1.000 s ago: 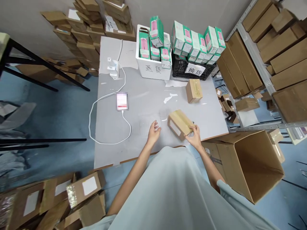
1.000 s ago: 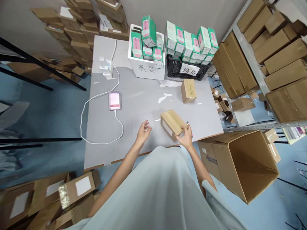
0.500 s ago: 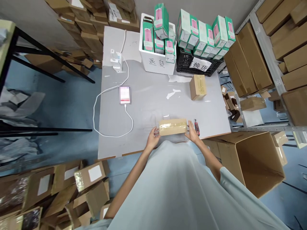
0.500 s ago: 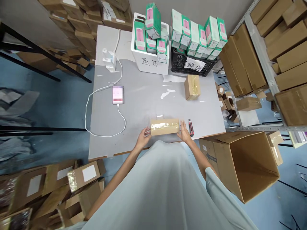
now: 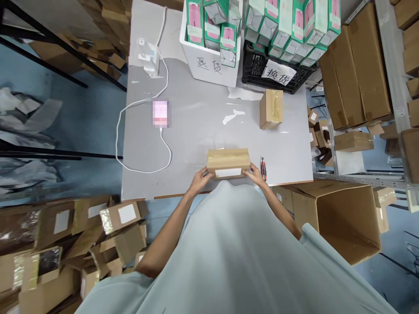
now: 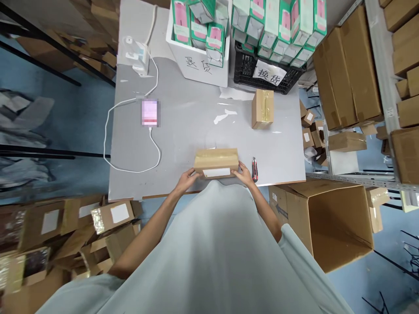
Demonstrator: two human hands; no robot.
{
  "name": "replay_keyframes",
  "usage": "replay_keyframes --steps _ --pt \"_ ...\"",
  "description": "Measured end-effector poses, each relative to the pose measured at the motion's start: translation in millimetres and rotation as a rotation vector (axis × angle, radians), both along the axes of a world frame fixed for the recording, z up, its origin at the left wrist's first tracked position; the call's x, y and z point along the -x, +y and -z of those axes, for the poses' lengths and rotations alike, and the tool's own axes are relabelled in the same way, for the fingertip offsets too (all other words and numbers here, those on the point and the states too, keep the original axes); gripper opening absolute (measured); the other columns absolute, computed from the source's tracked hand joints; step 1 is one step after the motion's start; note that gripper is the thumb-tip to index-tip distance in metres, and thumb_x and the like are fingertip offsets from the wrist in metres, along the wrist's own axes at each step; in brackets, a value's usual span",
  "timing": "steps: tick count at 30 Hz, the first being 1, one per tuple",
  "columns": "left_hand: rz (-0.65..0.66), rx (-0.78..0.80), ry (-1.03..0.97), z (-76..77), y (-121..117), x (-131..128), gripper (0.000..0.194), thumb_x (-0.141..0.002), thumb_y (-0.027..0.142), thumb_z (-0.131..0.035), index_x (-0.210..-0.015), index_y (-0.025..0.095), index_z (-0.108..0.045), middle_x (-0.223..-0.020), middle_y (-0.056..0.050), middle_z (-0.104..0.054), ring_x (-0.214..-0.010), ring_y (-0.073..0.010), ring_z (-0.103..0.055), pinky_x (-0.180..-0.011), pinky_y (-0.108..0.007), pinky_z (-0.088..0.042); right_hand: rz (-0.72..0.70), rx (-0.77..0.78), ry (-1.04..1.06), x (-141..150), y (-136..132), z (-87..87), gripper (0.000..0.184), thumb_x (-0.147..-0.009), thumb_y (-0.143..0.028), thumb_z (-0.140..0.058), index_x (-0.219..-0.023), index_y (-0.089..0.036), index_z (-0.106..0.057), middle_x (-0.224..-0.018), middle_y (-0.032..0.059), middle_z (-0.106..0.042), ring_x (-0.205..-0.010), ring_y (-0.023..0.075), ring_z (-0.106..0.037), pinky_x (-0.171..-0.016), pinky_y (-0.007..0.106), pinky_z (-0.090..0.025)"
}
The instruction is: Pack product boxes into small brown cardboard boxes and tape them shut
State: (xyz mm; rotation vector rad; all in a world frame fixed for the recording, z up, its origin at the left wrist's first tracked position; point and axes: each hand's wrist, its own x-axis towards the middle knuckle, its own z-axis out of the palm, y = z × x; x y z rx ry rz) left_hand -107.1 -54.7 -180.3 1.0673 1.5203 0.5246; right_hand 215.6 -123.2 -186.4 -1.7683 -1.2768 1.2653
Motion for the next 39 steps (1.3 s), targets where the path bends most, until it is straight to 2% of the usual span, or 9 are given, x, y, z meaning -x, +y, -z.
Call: replay_keyframes --steps 4,10,16,20,23,27,30,35,39 --pt "-0.044 -0.002 -0.031 -7.3 7.5 -10.2 0.051 -0.092 0.041 -0.075 -0.136 0.015 -0.084 -0.147 -0.015 -0.084 -0.135 -0.035 -0.078 -0.126 -0.051 -0.059 0.083 0.053 0.003 -13.6 14.3 -6.7 0.064 -0.11 -0.074 -0.064 -0.138 -0.021 -0.086 -0.147 0.0158 -0.084 -0.141 0.034 -0.077 -0.126 0.048 -0.06" --pt "-0.043 0.058 -0.029 -7.6 15.1 -26.8 0.051 -0.092 0.031 -0.073 -0.14 0.015 -0.082 -0.15 -0.015 -0.082 -0.137 -0.0338 -0.077 -0.124 -0.051 -0.06 0.054 0.175 -0.079 -11.5 33.0 0.0 0.061 -0.11 -0.074 -0.061 -0.119 -0.021 -0.09 -0.127 0.0158 -0.09 -0.123 0.0368 -0.084 -0.113 0.048 -0.065" --pt "-0.08 0.086 -0.034 2.1 7.0 -25.6 0.056 -0.102 0.033 -0.069 -0.155 0.013 -0.074 -0.164 -0.019 -0.073 -0.144 -0.0337 -0.074 -0.124 -0.05 -0.06 0.092 0.175 -0.036 -11.2 22.5 13.8 0.066 -0.115 -0.074 -0.052 -0.135 -0.021 -0.086 -0.139 0.0134 -0.088 -0.134 0.0347 -0.081 -0.12 0.049 -0.063" --pt "-0.173 0.127 -0.017 12.3 3.4 -18.2 0.057 -0.113 0.038 -0.055 -0.162 0.011 -0.068 -0.163 -0.022 -0.073 -0.144 -0.0337 -0.074 -0.119 -0.05 -0.064 0.207 0.275 0.064 -17.9 4.8 27.5 0.076 -0.117 -0.073 -0.044 -0.152 -0.015 -0.079 -0.145 0.0195 -0.085 -0.133 0.0368 -0.082 -0.118 0.057 -0.067" --pt "-0.175 0.141 0.01 18.0 2.0 -14.6 0.058 -0.108 0.031 -0.055 -0.161 0.012 -0.069 -0.156 -0.021 -0.078 -0.144 -0.0343 -0.074 -0.121 -0.053 -0.063 0.217 0.325 0.082 -21.9 -8.3 35.5 0.071 -0.113 -0.06 -0.054 -0.165 -0.015 -0.071 -0.156 0.0217 -0.079 -0.134 0.0345 -0.083 -0.118 0.058 -0.067" --pt "-0.13 0.113 0.033 20.0 0.4 -18.5 0.061 -0.089 0.018 -0.064 -0.149 0.012 -0.076 -0.156 -0.019 -0.079 -0.149 -0.0338 -0.071 -0.129 -0.051 -0.057 0.189 0.317 0.103 -17.1 -15.6 40.0 0.076 -0.1 -0.039 -0.069 -0.172 -0.014 -0.064 -0.166 0.0199 -0.074 -0.146 0.0317 -0.078 -0.128 0.053 -0.061" --pt "-0.092 0.083 0.049 19.0 0.5 -24.4 0.063 -0.078 0.01 -0.066 -0.139 0.007 -0.079 -0.149 -0.022 -0.081 -0.141 -0.0342 -0.076 -0.131 -0.048 -0.054 0.163 0.284 0.115 -8.6 -14.1 40.0 0.08 -0.094 -0.03 -0.073 -0.171 -0.015 -0.066 -0.171 0.0166 -0.071 -0.149 0.0327 -0.075 -0.132 0.052 -0.058" --pt "-0.064 0.042 0.099 10.0 6.3 -26.3 0.049 -0.078 0.015 -0.076 -0.126 0.011 -0.083 -0.132 -0.019 -0.086 -0.127 -0.0356 -0.081 -0.122 -0.05 -0.06 0.17 0.15 0.109 -2.8 -7.3 28.8 0.067 -0.097 -0.05 -0.082 -0.156 -0.02 -0.079 -0.172 0.0154 -0.07 -0.163 0.0363 -0.063 -0.126 0.052 -0.063" --pt "-0.076 -0.111 0.164 -8.1 16.1 -23.4 0.035 -0.091 0.032 -0.08 -0.121 0.015 -0.087 -0.126 -0.014 -0.084 -0.113 -0.029 -0.081 -0.112 -0.043 -0.064 0.224 -0.061 0.101 -7.2 7.2 4.2 0.064 -0.103 -0.075 -0.073 -0.142 -0.026 -0.087 -0.16 0.0148 -0.076 -0.156 0.0353 -0.067 -0.122 0.051 -0.066"
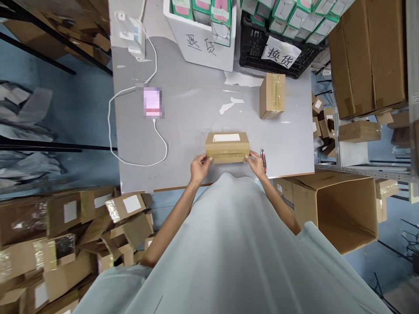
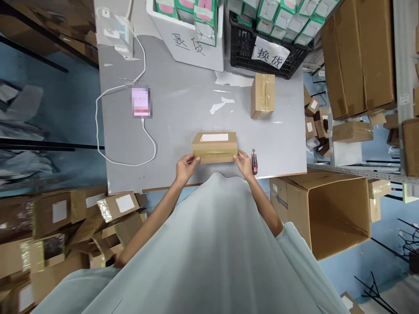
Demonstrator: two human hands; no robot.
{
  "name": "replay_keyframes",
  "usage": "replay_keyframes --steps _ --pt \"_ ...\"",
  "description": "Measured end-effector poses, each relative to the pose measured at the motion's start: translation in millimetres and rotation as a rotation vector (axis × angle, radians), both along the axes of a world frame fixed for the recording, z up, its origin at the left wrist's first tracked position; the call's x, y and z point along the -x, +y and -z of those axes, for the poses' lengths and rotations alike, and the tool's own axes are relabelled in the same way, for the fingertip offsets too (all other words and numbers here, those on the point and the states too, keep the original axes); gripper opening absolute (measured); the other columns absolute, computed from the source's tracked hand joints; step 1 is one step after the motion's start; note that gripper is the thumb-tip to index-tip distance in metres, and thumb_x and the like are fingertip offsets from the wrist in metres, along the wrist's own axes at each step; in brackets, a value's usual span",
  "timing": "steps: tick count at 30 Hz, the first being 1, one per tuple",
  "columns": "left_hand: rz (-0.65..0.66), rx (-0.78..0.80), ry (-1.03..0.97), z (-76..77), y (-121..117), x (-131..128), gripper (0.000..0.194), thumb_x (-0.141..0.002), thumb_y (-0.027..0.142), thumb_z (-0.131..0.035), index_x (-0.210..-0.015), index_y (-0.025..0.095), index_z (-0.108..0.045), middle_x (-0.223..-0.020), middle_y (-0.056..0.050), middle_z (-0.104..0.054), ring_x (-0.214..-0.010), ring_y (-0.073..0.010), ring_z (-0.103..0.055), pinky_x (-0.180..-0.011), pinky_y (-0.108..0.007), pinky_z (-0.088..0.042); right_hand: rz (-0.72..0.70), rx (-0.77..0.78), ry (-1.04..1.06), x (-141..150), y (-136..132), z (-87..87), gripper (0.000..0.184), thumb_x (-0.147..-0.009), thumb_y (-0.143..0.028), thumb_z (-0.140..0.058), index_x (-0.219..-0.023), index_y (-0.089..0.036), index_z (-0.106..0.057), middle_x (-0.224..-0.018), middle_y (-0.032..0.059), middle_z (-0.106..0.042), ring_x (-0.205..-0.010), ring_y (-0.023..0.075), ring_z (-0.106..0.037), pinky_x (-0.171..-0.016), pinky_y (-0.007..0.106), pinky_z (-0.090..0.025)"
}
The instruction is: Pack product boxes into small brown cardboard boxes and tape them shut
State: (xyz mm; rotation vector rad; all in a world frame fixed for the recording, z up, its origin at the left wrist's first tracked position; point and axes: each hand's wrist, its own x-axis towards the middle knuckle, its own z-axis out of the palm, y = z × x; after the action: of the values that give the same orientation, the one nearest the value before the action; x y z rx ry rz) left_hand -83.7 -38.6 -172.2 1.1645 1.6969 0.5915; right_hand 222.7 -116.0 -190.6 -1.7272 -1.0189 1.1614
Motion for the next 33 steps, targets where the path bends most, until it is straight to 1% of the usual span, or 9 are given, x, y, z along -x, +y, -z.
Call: replay_keyframes --steps 3,6,13,18,23,25,28,30,33 --pt "0.016 -0.175 0.074 -14.3 9.2 2.8 0.035 -0.102 0.044 -0.076 -0.12 0.016 -0.09 -0.114 -0.011 -0.083 -0.105 -0.0268 -0.078 -0.104 -0.039 -0.064 0.016 -0.045 -0.115 -3.5 15.7 -19.4 0.062 -0.108 -0.077 -0.066 -0.128 -0.025 -0.092 -0.143 0.0143 -0.085 -0.144 0.0364 -0.074 -0.119 0.052 -0.067" --pt "0.024 -0.227 0.121 -20.0 15.9 6.4 0.035 -0.104 0.046 -0.075 -0.117 0.017 -0.092 -0.109 -0.011 -0.083 -0.102 -0.0276 -0.076 -0.101 -0.039 -0.063 -0.026 -0.022 -0.206 -3.3 26.5 -28.0 0.056 -0.11 -0.072 -0.068 -0.119 -0.023 -0.093 -0.134 0.0149 -0.088 -0.135 0.0361 -0.079 -0.117 0.048 -0.065" --pt "0.039 -0.117 0.126 0.0 7.3 14.1 0.024 -0.094 0.037 -0.082 -0.105 0.018 -0.092 -0.109 -0.011 -0.086 -0.098 -0.0304 -0.08 -0.102 -0.044 -0.065 -0.086 0.07 -0.231 7.9 18.1 -13.6 0.043 -0.111 -0.057 -0.07 -0.099 -0.021 -0.09 -0.117 0.015 -0.091 -0.119 0.0335 -0.082 -0.108 0.044 -0.065" --pt "0.022 -0.09 0.019 16.9 5.5 25.8 0.035 -0.094 0.047 -0.084 -0.112 0.017 -0.09 -0.117 -0.012 -0.088 -0.105 -0.031 -0.082 -0.105 -0.044 -0.067 -0.067 0.035 -0.174 3.4 12.6 -4.0 0.046 -0.109 -0.064 -0.071 -0.105 -0.022 -0.091 -0.125 0.0142 -0.09 -0.127 0.0343 -0.081 -0.113 0.045 -0.066" --pt "-0.061 0.049 -0.138 37.9 7.3 38.3 0.05 -0.106 0.053 -0.068 -0.132 0.013 -0.084 -0.134 -0.018 -0.086 -0.113 -0.0315 -0.083 -0.111 -0.049 -0.067 0.053 0.154 0.012 -12.6 10.6 16.5 0.051 -0.112 -0.059 -0.061 -0.128 -0.021 -0.09 -0.142 0.0139 -0.087 -0.128 0.0341 -0.083 -0.112 0.052 -0.071" --pt "-0.066 0.074 -0.105 45.9 4.4 39.1 0.054 -0.097 0.041 -0.078 -0.143 0.013 -0.08 -0.147 -0.02 -0.082 -0.12 -0.0324 -0.082 -0.117 -0.052 -0.065 0.052 0.192 0.01 -14.9 7.7 26.8 0.049 -0.104 -0.048 -0.071 -0.142 -0.022 -0.087 -0.148 0.0144 -0.085 -0.13 0.0334 -0.083 -0.119 0.054 -0.068" --pt "-0.03 0.093 -0.083 54.8 -0.7 31.5 0.071 -0.08 0.026 -0.088 -0.15 0.018 -0.076 -0.156 -0.019 -0.078 -0.123 -0.0352 -0.081 -0.119 -0.057 -0.064 -0.03 0.207 0.03 -7.7 5.3 40.9 0.07 -0.091 -0.037 -0.082 -0.159 -0.021 -0.077 -0.156 0.0155 -0.081 -0.134 0.0334 -0.082 -0.124 0.053 -0.064" --pt "-0.004 0.106 -0.094 58.9 -2.9 21.9 0.077 -0.074 0.023 -0.092 -0.15 0.02 -0.076 -0.15 -0.018 -0.081 -0.121 -0.037 -0.081 -0.118 -0.06 -0.065 -0.076 0.202 0.069 2.0 6.3 47.9 0.082 -0.086 -0.037 -0.087 -0.164 -0.018 -0.073 -0.158 0.0169 -0.08 -0.136 0.0349 -0.08 -0.124 0.054 -0.064" --pt "0.024 0.103 -0.117 62.0 -4.1 8.3 0.075 -0.071 0.023 -0.095 -0.143 0.018 -0.076 -0.133 -0.017 -0.085 -0.12 -0.0378 -0.082 -0.119 -0.061 -0.065 -0.09 0.181 0.073 14.1 8.9 53.0 0.08 -0.085 -0.045 -0.092 -0.158 -0.016 -0.076 -0.15 0.0184 -0.083 -0.137 0.0375 -0.079 -0.125 0.056 -0.063"
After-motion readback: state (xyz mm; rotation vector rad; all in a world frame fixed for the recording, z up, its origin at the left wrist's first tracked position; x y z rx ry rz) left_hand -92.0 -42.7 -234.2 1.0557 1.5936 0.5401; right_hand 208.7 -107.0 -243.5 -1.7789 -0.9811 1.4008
